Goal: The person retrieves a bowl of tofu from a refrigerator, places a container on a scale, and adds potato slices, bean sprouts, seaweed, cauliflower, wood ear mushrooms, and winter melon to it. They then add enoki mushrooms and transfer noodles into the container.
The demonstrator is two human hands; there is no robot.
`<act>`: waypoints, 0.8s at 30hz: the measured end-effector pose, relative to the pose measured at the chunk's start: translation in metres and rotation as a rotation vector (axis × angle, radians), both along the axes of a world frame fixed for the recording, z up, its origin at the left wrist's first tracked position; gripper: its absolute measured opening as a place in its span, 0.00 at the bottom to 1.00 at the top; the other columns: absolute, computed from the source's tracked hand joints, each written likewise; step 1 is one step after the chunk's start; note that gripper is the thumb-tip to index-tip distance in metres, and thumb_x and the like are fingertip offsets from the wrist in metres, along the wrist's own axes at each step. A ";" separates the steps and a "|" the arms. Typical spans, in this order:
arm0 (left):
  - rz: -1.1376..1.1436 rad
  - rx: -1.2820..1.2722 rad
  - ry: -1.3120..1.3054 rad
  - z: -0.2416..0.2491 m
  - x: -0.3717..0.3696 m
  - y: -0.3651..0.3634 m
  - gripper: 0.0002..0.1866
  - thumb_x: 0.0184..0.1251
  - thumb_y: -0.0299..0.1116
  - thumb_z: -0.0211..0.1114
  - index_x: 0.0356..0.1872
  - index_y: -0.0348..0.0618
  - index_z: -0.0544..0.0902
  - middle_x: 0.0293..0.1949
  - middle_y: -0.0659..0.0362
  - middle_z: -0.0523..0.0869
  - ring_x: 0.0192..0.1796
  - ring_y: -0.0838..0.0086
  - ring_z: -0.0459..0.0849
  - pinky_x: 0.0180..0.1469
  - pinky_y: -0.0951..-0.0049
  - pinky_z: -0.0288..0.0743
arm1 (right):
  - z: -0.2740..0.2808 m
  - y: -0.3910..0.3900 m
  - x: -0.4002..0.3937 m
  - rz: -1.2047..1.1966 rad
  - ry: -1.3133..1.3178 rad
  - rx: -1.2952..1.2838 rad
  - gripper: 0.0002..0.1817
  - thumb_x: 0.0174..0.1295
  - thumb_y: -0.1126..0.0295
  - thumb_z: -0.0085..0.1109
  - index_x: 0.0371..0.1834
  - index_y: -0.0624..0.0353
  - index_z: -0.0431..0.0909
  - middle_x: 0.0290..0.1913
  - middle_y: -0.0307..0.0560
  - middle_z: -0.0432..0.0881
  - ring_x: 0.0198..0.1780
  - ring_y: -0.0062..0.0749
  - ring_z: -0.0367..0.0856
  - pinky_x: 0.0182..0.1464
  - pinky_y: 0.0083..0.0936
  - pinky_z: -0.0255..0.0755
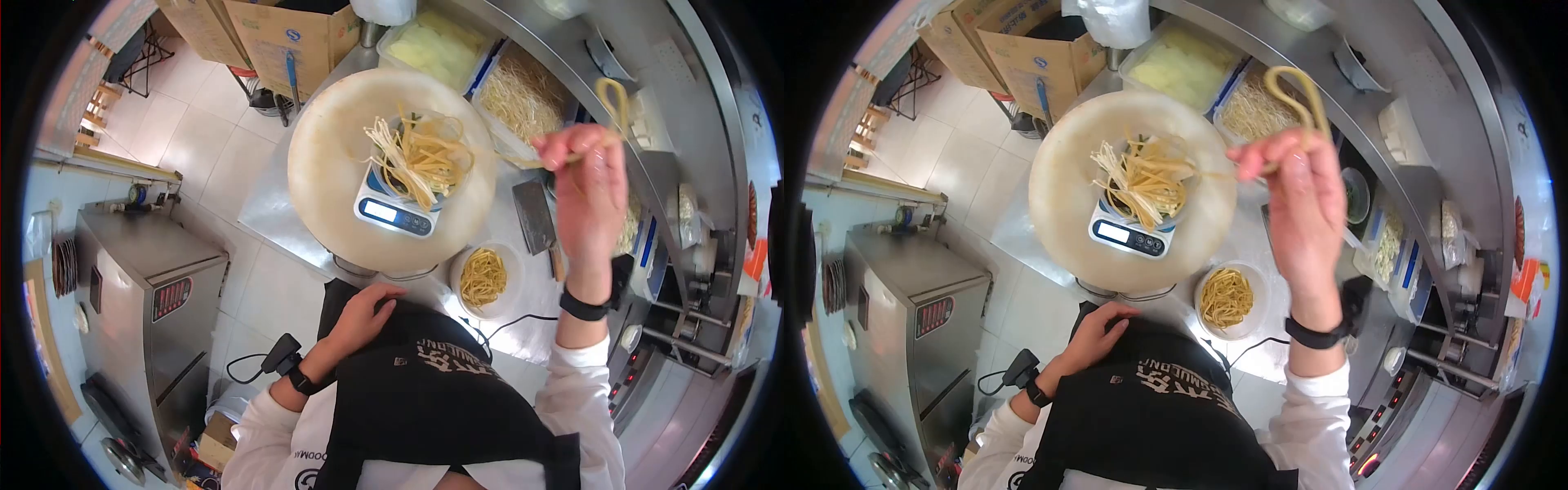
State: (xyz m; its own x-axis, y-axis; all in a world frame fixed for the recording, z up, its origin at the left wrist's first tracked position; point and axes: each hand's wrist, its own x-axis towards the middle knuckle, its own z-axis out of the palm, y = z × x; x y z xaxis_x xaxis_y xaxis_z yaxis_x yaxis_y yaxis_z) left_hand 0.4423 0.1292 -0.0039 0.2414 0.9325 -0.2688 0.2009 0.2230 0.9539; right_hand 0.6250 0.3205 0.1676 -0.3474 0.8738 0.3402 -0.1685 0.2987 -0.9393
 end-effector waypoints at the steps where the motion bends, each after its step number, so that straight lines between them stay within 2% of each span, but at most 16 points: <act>1: 0.027 -0.014 -0.001 0.000 -0.003 0.000 0.11 0.62 0.24 0.54 0.46 0.39 0.77 0.43 0.55 0.80 0.47 0.68 0.78 0.51 0.73 0.70 | -0.007 0.007 -0.012 -0.041 0.012 0.017 0.10 0.68 0.64 0.41 0.35 0.58 0.67 0.33 0.40 0.71 0.38 0.27 0.71 0.47 0.27 0.65; 3: 0.065 -0.028 -0.004 -0.003 -0.010 -0.003 0.11 0.62 0.24 0.54 0.46 0.39 0.77 0.43 0.55 0.80 0.48 0.68 0.78 0.52 0.74 0.70 | -0.033 0.017 -0.023 -0.124 -0.351 0.011 0.09 0.67 0.65 0.44 0.34 0.58 0.70 0.32 0.40 0.71 0.38 0.29 0.70 0.45 0.28 0.66; 5: 0.138 -0.037 -0.031 -0.007 -0.015 -0.007 0.11 0.62 0.23 0.54 0.45 0.38 0.77 0.43 0.56 0.80 0.47 0.69 0.78 0.51 0.74 0.70 | -0.063 0.024 -0.023 -0.103 -0.832 0.108 0.05 0.61 0.70 0.50 0.32 0.58 0.72 0.33 0.44 0.70 0.38 0.35 0.69 0.43 0.30 0.66; 6: 0.143 -0.039 -0.032 -0.008 -0.017 -0.008 0.11 0.62 0.23 0.54 0.45 0.38 0.77 0.43 0.56 0.80 0.47 0.69 0.78 0.51 0.74 0.70 | -0.068 0.023 -0.024 -0.098 -0.832 0.109 0.05 0.61 0.70 0.50 0.32 0.58 0.72 0.33 0.44 0.70 0.38 0.35 0.69 0.43 0.30 0.66; 8: 0.166 -0.017 0.018 -0.008 -0.022 -0.009 0.11 0.62 0.23 0.53 0.45 0.38 0.77 0.43 0.56 0.80 0.47 0.71 0.78 0.51 0.75 0.70 | -0.071 0.016 -0.031 -0.304 -1.116 0.530 0.04 0.54 0.73 0.55 0.32 0.60 0.73 0.33 0.49 0.69 0.38 0.44 0.69 0.40 0.32 0.66; 12: 0.220 -0.030 -0.028 -0.004 -0.028 -0.001 0.11 0.63 0.22 0.52 0.45 0.37 0.77 0.43 0.56 0.81 0.46 0.72 0.78 0.51 0.75 0.70 | -0.079 0.006 -0.040 -0.180 -1.245 0.606 0.07 0.51 0.72 0.57 0.32 0.61 0.73 0.33 0.50 0.69 0.38 0.47 0.68 0.40 0.34 0.66; 14: 0.282 0.057 -0.066 0.000 -0.029 0.010 0.11 0.63 0.21 0.52 0.45 0.36 0.77 0.42 0.56 0.81 0.45 0.73 0.79 0.50 0.75 0.70 | -0.070 0.005 -0.041 -0.170 -1.158 0.549 0.08 0.52 0.71 0.58 0.32 0.61 0.72 0.35 0.50 0.70 0.39 0.46 0.69 0.40 0.34 0.66; 18: 0.261 0.042 -0.046 0.014 -0.032 0.029 0.11 0.63 0.20 0.52 0.45 0.36 0.77 0.42 0.56 0.81 0.44 0.73 0.79 0.51 0.75 0.70 | -0.049 0.009 -0.016 -0.252 -1.047 0.475 0.07 0.53 0.71 0.57 0.32 0.61 0.73 0.35 0.50 0.72 0.40 0.45 0.71 0.41 0.32 0.66; 20: 0.262 0.035 -0.034 0.016 -0.031 0.032 0.11 0.63 0.20 0.52 0.45 0.36 0.77 0.42 0.56 0.81 0.45 0.73 0.79 0.51 0.75 0.70 | -0.055 0.013 0.022 -0.264 -0.946 0.210 0.06 0.54 0.72 0.56 0.32 0.62 0.74 0.32 0.50 0.73 0.36 0.44 0.73 0.38 0.30 0.67; 22: 0.258 0.031 -0.039 0.010 -0.028 0.028 0.11 0.63 0.21 0.52 0.45 0.36 0.77 0.41 0.56 0.81 0.45 0.73 0.79 0.50 0.75 0.70 | -0.083 0.003 0.070 -0.179 -1.100 -0.054 0.05 0.54 0.74 0.54 0.32 0.62 0.75 0.28 0.50 0.75 0.31 0.43 0.75 0.35 0.29 0.68; 24: 0.259 0.021 -0.041 0.006 -0.023 0.022 0.11 0.62 0.21 0.52 0.45 0.36 0.77 0.41 0.56 0.81 0.45 0.73 0.79 0.50 0.75 0.70 | -0.135 -0.025 0.119 0.019 -1.219 -0.195 0.05 0.54 0.74 0.54 0.33 0.62 0.75 0.28 0.51 0.77 0.31 0.43 0.77 0.33 0.29 0.69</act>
